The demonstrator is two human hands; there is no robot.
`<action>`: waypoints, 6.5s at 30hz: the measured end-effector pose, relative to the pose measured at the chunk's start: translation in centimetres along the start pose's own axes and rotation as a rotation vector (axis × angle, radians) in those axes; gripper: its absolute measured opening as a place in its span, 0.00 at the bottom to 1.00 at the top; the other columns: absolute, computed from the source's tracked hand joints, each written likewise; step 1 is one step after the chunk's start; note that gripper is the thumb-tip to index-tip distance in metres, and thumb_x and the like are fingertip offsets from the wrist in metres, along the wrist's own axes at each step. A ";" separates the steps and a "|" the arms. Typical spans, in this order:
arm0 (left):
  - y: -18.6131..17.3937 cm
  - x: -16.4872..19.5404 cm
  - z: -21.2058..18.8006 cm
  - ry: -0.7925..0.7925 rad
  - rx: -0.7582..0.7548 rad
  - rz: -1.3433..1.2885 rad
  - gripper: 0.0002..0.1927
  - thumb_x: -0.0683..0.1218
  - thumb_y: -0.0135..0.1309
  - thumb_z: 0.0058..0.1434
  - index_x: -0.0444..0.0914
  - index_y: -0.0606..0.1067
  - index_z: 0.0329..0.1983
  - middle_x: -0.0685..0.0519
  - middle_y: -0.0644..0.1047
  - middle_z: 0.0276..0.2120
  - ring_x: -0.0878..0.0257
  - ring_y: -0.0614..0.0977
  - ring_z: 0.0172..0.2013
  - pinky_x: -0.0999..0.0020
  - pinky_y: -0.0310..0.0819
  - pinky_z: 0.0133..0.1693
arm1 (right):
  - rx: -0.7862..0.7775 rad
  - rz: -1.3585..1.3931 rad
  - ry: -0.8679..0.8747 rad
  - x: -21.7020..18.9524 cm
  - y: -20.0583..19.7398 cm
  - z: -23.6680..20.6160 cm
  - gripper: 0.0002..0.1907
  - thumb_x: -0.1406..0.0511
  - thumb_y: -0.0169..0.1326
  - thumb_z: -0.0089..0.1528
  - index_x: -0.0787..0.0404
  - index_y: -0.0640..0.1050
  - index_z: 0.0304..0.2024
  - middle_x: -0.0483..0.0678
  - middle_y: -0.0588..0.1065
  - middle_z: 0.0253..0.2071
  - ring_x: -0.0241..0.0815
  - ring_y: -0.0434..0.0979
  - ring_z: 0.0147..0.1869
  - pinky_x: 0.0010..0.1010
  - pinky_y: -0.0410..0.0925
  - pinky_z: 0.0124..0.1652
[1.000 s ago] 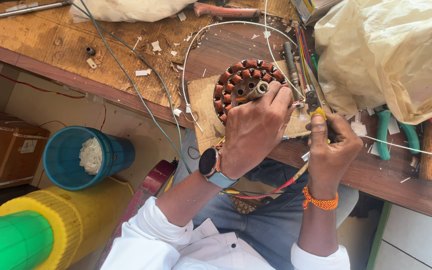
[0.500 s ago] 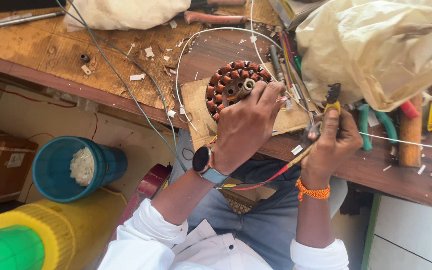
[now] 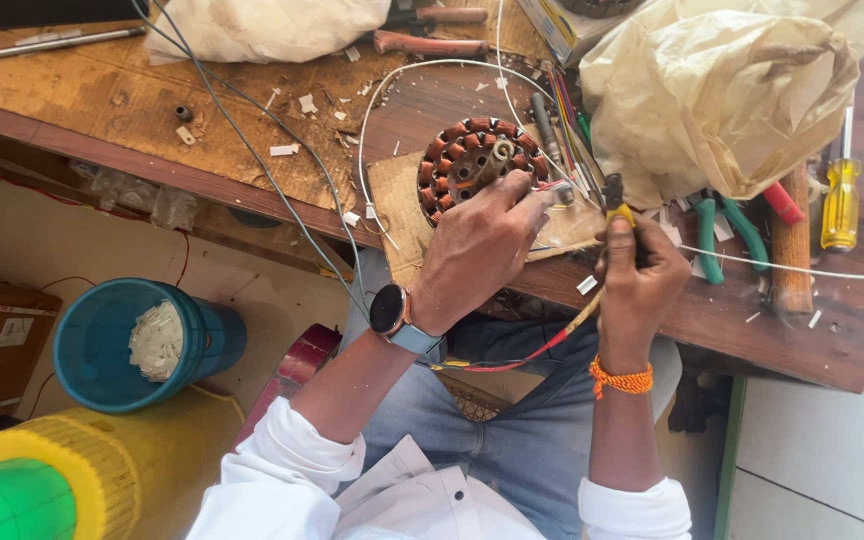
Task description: The person strips insulation from multiple colored wires connected to a motor stator using pliers, then twists and secures the wire ends with white insulating sleeves. The person works on a cluttered wooden workbench with other motor parts and tools nearby.
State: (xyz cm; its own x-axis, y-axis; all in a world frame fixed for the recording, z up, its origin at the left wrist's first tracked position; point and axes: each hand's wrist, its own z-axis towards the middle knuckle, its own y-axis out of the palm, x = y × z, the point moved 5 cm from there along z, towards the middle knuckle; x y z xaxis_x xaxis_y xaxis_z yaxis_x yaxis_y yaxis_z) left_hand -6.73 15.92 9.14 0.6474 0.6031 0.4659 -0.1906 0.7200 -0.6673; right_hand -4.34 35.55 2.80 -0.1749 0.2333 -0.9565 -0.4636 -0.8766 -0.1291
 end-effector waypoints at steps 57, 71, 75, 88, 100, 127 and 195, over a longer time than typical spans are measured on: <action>1.0 -0.4 0.9 -0.096 0.033 0.035 0.07 0.48 0.60 0.65 0.40 0.76 0.38 0.56 0.74 0.39 0.60 0.81 0.38 0.62 0.76 0.39 | -0.182 -0.168 -0.059 -0.4 -0.5 0.3 0.09 0.69 0.65 0.67 0.71 0.82 0.43 0.41 0.75 0.32 0.26 0.70 0.34 0.19 0.62 0.34; 0.9 -0.4 1.0 -0.091 0.030 0.017 0.07 0.47 0.60 0.65 0.40 0.76 0.38 0.56 0.75 0.40 0.59 0.82 0.37 0.62 0.76 0.38 | -0.179 -0.191 -0.041 -0.3 -0.5 0.3 0.10 0.67 0.66 0.66 0.70 0.82 0.43 0.40 0.75 0.31 0.25 0.69 0.33 0.19 0.61 0.33; 1.1 -0.4 1.0 -0.092 0.016 0.020 0.07 0.48 0.59 0.65 0.40 0.76 0.38 0.56 0.74 0.38 0.59 0.82 0.37 0.62 0.76 0.38 | -0.178 -0.175 -0.035 0.1 -0.6 0.3 0.09 0.68 0.65 0.66 0.70 0.82 0.42 0.40 0.75 0.31 0.25 0.69 0.33 0.19 0.61 0.33; 0.5 -0.3 1.1 -0.083 0.033 0.033 0.07 0.48 0.58 0.65 0.40 0.75 0.38 0.55 0.74 0.38 0.59 0.81 0.37 0.61 0.75 0.38 | -0.177 -0.230 -0.063 -0.8 -0.3 0.1 0.07 0.70 0.64 0.66 0.71 0.82 0.43 0.42 0.76 0.31 0.26 0.70 0.33 0.19 0.62 0.33; 0.7 -0.3 1.1 -0.088 0.020 0.029 0.07 0.48 0.58 0.66 0.41 0.75 0.37 0.55 0.73 0.37 0.60 0.82 0.36 0.62 0.75 0.37 | -0.183 -0.153 -0.035 -0.5 -0.4 0.1 0.08 0.69 0.64 0.67 0.71 0.82 0.43 0.42 0.76 0.32 0.26 0.72 0.34 0.18 0.63 0.34; 1.1 -0.3 1.0 -0.088 0.009 0.034 0.07 0.48 0.59 0.65 0.41 0.75 0.39 0.55 0.73 0.38 0.59 0.82 0.38 0.62 0.76 0.38 | -0.175 -0.192 -0.046 -0.5 -0.6 0.1 0.08 0.69 0.65 0.67 0.70 0.82 0.43 0.42 0.77 0.32 0.26 0.72 0.33 0.18 0.63 0.33; -0.6 0.0 -0.1 0.100 -0.001 0.062 0.06 0.46 0.61 0.65 0.41 0.78 0.43 0.57 0.74 0.41 0.58 0.76 0.45 0.61 0.73 0.45 | 0.040 -0.003 -0.064 -0.5 -0.8 0.4 0.12 0.65 0.64 0.71 0.71 0.80 0.44 0.44 0.75 0.32 0.29 0.70 0.31 0.22 0.63 0.31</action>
State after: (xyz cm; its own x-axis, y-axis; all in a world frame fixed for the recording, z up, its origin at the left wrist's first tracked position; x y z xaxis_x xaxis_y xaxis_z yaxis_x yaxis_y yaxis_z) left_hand -6.54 15.47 9.47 0.7046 0.6094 0.3635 -0.2318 0.6819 -0.6937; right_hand -4.26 36.31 3.47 -0.2283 0.2639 -0.9371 -0.4981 -0.8587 -0.1205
